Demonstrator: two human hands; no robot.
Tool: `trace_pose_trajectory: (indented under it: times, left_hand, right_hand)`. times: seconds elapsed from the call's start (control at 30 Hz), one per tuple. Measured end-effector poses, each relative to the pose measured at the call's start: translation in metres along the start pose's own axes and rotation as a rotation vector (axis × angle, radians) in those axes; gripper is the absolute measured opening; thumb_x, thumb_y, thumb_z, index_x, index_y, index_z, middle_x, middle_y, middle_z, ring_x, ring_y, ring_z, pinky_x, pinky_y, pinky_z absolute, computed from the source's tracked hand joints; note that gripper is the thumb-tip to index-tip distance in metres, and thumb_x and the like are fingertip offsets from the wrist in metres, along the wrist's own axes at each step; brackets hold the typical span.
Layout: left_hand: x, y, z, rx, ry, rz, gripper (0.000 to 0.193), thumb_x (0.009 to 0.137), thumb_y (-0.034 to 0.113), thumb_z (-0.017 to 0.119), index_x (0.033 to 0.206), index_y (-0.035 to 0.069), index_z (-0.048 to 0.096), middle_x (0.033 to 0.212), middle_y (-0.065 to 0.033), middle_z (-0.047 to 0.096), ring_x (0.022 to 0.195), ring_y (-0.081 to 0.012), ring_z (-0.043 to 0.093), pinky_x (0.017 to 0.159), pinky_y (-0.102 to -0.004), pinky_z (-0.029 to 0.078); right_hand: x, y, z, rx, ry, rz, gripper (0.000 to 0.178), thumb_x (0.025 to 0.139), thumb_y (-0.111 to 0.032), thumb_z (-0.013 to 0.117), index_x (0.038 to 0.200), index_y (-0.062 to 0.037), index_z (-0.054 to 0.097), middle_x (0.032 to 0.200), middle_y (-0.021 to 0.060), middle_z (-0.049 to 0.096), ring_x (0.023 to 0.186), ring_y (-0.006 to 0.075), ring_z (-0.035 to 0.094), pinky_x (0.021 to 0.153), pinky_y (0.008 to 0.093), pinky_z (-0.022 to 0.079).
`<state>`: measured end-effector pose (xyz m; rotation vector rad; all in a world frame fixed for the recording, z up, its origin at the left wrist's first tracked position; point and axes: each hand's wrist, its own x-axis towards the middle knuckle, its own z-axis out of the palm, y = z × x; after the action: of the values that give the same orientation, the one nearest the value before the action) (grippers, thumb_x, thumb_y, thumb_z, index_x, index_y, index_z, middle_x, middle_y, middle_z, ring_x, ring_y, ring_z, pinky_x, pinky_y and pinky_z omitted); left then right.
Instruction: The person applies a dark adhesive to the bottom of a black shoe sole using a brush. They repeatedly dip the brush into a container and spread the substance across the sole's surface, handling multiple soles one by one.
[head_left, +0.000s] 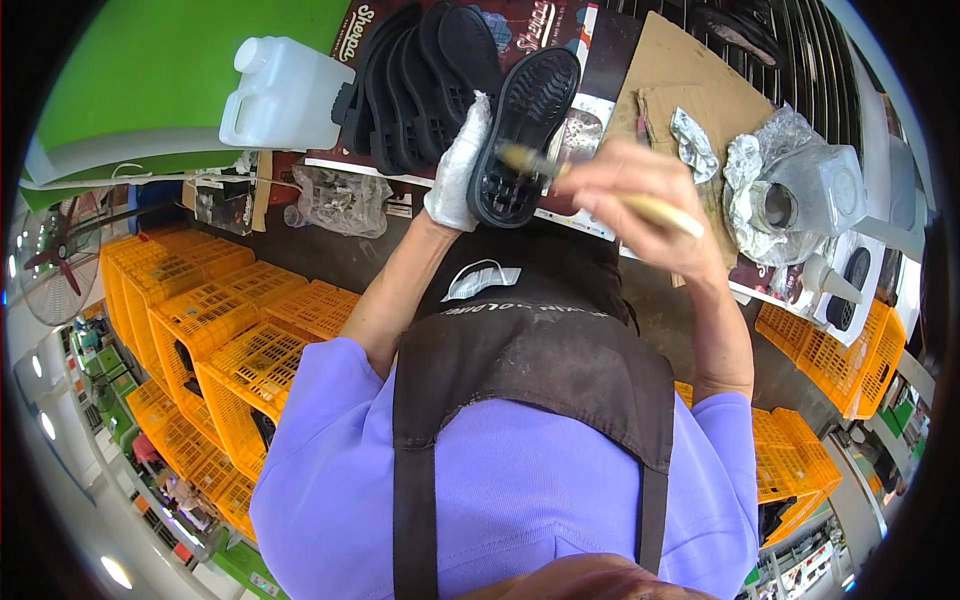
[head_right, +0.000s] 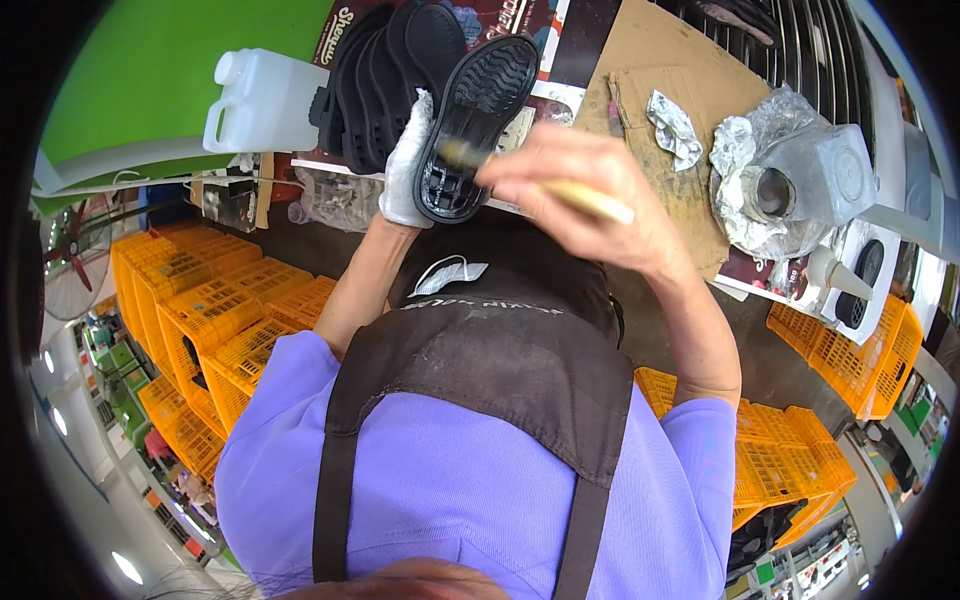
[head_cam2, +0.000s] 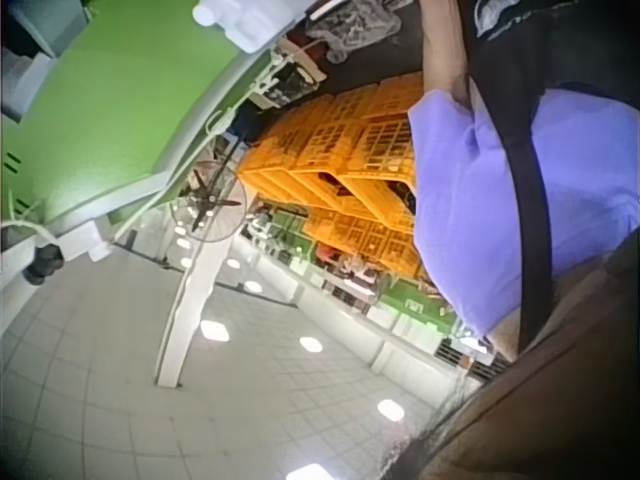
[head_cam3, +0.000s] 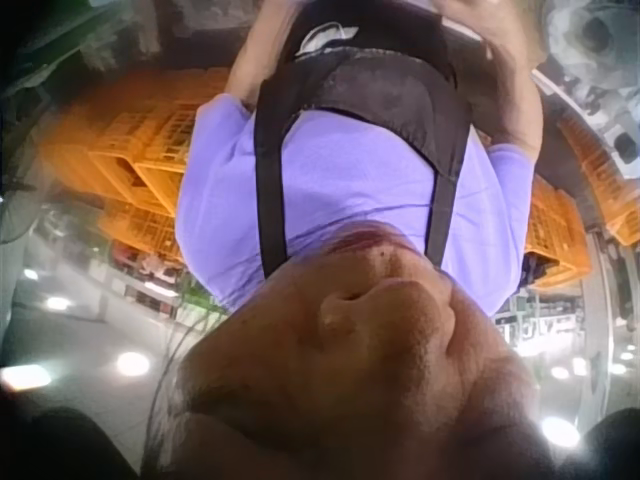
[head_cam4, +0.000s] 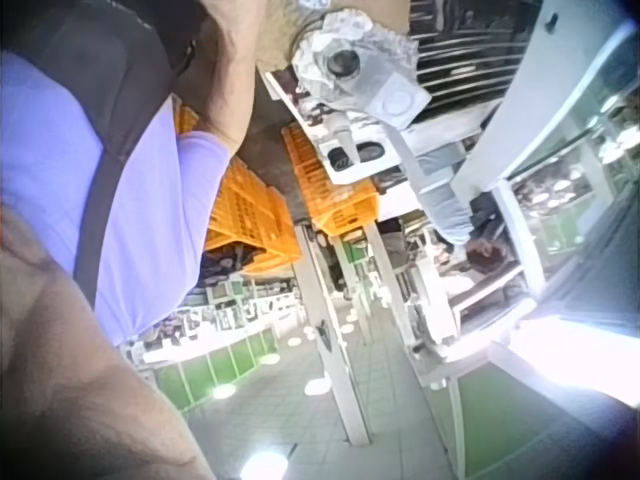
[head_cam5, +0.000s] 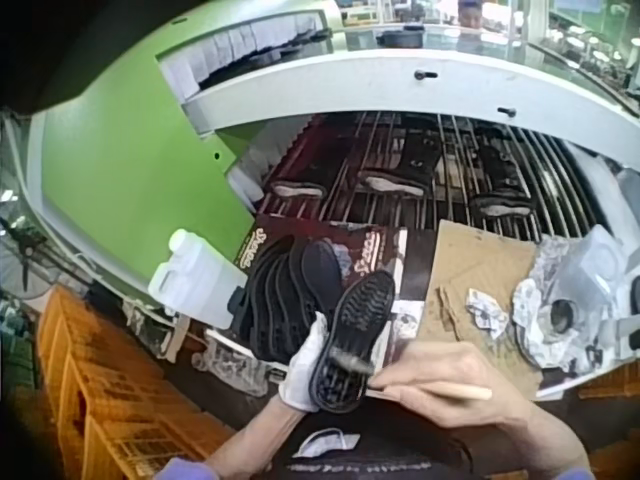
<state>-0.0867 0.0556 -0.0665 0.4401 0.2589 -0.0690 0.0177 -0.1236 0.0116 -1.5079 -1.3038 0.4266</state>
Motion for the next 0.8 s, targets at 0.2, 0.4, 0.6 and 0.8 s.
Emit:
trace_pose_trajectory:
  times: [0.2,0.4,0.6,0.8]
  left_hand:
    - [-0.001,0.002,-0.008,0.303,-0.006,0.155,0.050,0.098,0.041,0.025,0.124,0.004,0.045,0.107,-0.0063,0.058,0.092,-0.0121,0.058,0.085,-0.0259,0.047]
    - [-0.005,0.004,0.001,0.519,0.160,0.133,0.050,0.099,0.034,0.023,0.132,-0.002,0.034,0.123,-0.0071,0.048,0.109,-0.0121,0.048,0.097,-0.0271,0.036]
    - [-0.003,0.007,0.002,0.571,0.138,0.257,0.051,0.099,0.034,0.022,0.134,-0.002,0.032,0.127,-0.0090,0.045,0.115,-0.0132,0.045,0.100,-0.0271,0.034]
    - [-0.003,0.008,0.018,0.796,0.115,0.350,0.052,0.099,0.034,0.023,0.137,-0.001,0.025,0.132,-0.0108,0.041,0.120,-0.0163,0.040,0.102,-0.0273,0.030]
  right_hand:
    - [-0.004,-0.009,0.008,0.008,-0.001,0.153,0.010,0.081,-0.006,0.060,0.087,-0.0006,0.065,0.072,0.0116,0.062,0.065,0.0207,0.061,0.058,0.0297,0.047]
    - [0.000,-0.008,0.008,0.001,0.100,0.158,0.011,0.081,-0.006,0.059,0.087,-0.0005,0.066,0.074,0.0101,0.063,0.066,0.0183,0.062,0.060,0.0282,0.048]
    - [-0.001,-0.017,-0.008,0.199,0.054,0.331,0.011,0.083,-0.006,0.059,0.087,0.0011,0.066,0.078,0.0080,0.065,0.067,0.0132,0.061,0.060,0.0252,0.048]
    - [0.008,0.000,0.012,-0.106,0.210,0.105,0.009,0.080,-0.008,0.062,0.083,0.0000,0.065,0.074,0.0107,0.065,0.062,0.0179,0.062,0.058,0.0274,0.048]
